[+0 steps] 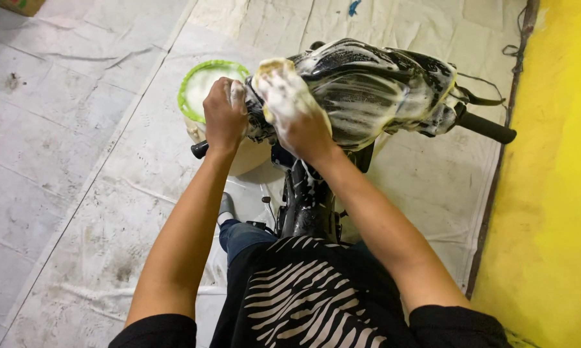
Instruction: The person scrubs the front fairing and handlebars of a motorcycle using a yellow sponge and soapy water from a green bucket. They repeatedly dip the sponge into the bucket and scrub various parts of the bike's front section.
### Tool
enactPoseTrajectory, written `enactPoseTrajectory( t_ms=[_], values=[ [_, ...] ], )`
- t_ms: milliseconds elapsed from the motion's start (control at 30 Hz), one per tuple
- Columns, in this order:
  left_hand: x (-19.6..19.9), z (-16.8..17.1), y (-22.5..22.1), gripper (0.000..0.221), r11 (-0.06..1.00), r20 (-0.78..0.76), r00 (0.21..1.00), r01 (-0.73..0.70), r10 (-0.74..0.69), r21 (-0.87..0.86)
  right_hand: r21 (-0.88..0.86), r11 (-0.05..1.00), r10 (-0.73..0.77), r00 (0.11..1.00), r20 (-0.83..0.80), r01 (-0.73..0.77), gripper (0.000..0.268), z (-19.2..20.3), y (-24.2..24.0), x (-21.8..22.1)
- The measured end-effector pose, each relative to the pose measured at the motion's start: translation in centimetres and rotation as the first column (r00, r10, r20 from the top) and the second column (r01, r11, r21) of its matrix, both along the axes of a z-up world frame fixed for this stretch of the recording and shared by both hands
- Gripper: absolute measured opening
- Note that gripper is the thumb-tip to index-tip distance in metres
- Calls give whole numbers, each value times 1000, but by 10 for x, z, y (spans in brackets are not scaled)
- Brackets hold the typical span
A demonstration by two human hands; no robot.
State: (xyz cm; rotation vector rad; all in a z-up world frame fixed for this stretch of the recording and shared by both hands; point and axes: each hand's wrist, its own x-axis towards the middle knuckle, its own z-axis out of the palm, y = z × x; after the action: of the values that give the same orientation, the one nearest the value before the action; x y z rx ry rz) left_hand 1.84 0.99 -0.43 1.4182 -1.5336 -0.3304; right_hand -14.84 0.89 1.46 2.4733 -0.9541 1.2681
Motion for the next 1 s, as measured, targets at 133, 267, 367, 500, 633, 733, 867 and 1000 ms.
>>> enactPoseTrajectory(
  t_ms=[133, 267, 367, 500, 633, 733, 867, 1000],
  values=[
    [0, -5, 2, 31, 1000, -21, 1000, -4, 4, -9, 2, 963, -263, 942, -208, 269, 23, -23, -73, -15],
    [1, -13, -7, 34, 994, 25, 1000, -14, 17, -107, 585, 614, -196, 820, -538, 530, 33, 62, -96, -61],
    [2, -18, -8, 31, 995, 28, 999, -25, 28, -101, 910, 242, -333, 910, -247, 335, 38, 49, -129, -136],
    [-4, -20, -14, 24, 994, 33, 998, -47, 51, -102, 959, 201, -501, 862, -73, 198, 59, -17, -178, -272],
    [-10, -24, -19, 27, 989, 113, 987, -97, 110, -114, 874, 15, -418, 797, -436, 485, 46, 18, -152, -239],
    [-19, 6, -10, 36, 991, 86, 992, -80, 90, -108, 921, 191, -546, 817, -188, 340, 50, 12, -160, -200],
    [-14, 6, -11, 31, 988, 81, 993, -70, 82, -138, 983, 162, -252, 959, 127, -88, 51, 13, -167, -93],
    [-7, -25, -22, 45, 982, 97, 992, -63, 81, -176, 788, 505, 100, 882, -460, 354, 22, 25, -118, 31]
  ],
)
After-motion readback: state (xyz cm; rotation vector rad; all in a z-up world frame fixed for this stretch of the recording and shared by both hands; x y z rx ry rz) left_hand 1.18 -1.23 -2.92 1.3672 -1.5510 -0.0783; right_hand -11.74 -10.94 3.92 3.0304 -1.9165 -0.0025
